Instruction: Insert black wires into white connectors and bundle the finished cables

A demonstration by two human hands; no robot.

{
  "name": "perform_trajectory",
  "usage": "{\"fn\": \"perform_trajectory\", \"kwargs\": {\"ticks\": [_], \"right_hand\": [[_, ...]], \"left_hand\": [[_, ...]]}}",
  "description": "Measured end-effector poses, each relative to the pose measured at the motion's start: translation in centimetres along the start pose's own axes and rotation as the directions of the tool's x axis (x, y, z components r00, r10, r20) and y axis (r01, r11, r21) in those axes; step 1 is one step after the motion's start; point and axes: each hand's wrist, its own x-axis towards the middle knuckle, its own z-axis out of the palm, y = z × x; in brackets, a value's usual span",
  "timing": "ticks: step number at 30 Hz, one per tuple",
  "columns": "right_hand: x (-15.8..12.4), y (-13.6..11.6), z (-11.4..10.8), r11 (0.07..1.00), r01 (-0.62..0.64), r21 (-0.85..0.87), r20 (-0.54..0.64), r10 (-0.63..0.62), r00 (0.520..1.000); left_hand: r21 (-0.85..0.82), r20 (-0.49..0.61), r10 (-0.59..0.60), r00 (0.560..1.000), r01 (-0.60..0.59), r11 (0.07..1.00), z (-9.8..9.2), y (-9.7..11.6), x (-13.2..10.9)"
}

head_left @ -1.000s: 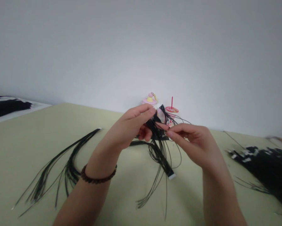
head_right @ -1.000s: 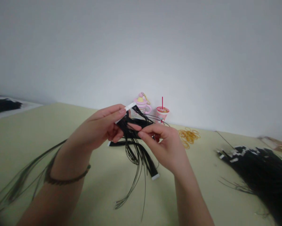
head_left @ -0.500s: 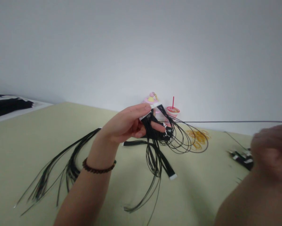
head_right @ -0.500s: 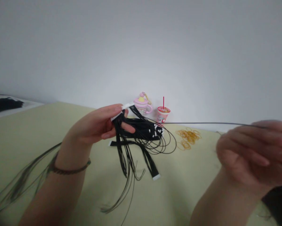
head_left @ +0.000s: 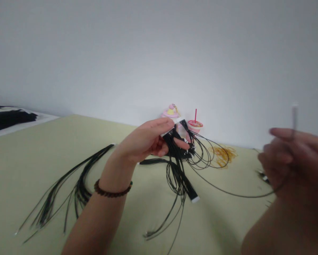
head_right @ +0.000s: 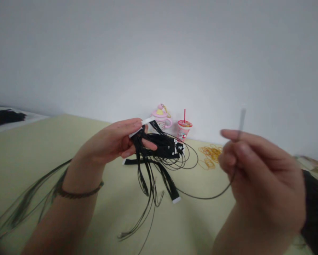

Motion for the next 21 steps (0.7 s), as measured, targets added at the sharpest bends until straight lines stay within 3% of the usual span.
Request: {"fn": "perform_trajectory", "kwargs": {"ticks": [2, 5, 8, 14, 21], "right_hand": [[-0.7, -0.2, 2.6, 0.992, -0.111, 0.058, 0.003, 0.111, 0.994], [-1.4, 0.3, 6.0, 0.995, -0.004, -0.104, 0.023, 0.006, 1.000], [-1.6, 0.9, 7.8, 0.960, 0.141, -0.243, 0.046, -0.134, 0.990], [-1.5, 1.4, 8.5, 0.897, 0.274, -0.346, 0.015, -0.287, 0.958], [-1.6, 1.6, 8.6, 0.856, 0.347, -0.384, 0.031, -0.364, 0.931]], "left_hand": [[0.000, 0.011, 0.000, 1.000, 0.000, 1.000, 0.2, 0.0, 0.0], [-0.009, 0.022, 0.020, 1.000, -0.020, 1.000, 0.4, 0.1, 0.0], [-0.045, 0.029, 0.038, 0.999, -0.037, 0.998, 0.3, 0.0, 0.0], [-0.135, 0.091, 0.029, 0.995, -0.016, 0.991, 0.0, -0.3, 0.3], [-0.132, 0.071, 0.036, 0.997, -0.027, 0.991, 0.4, -0.1, 0.3]]}}
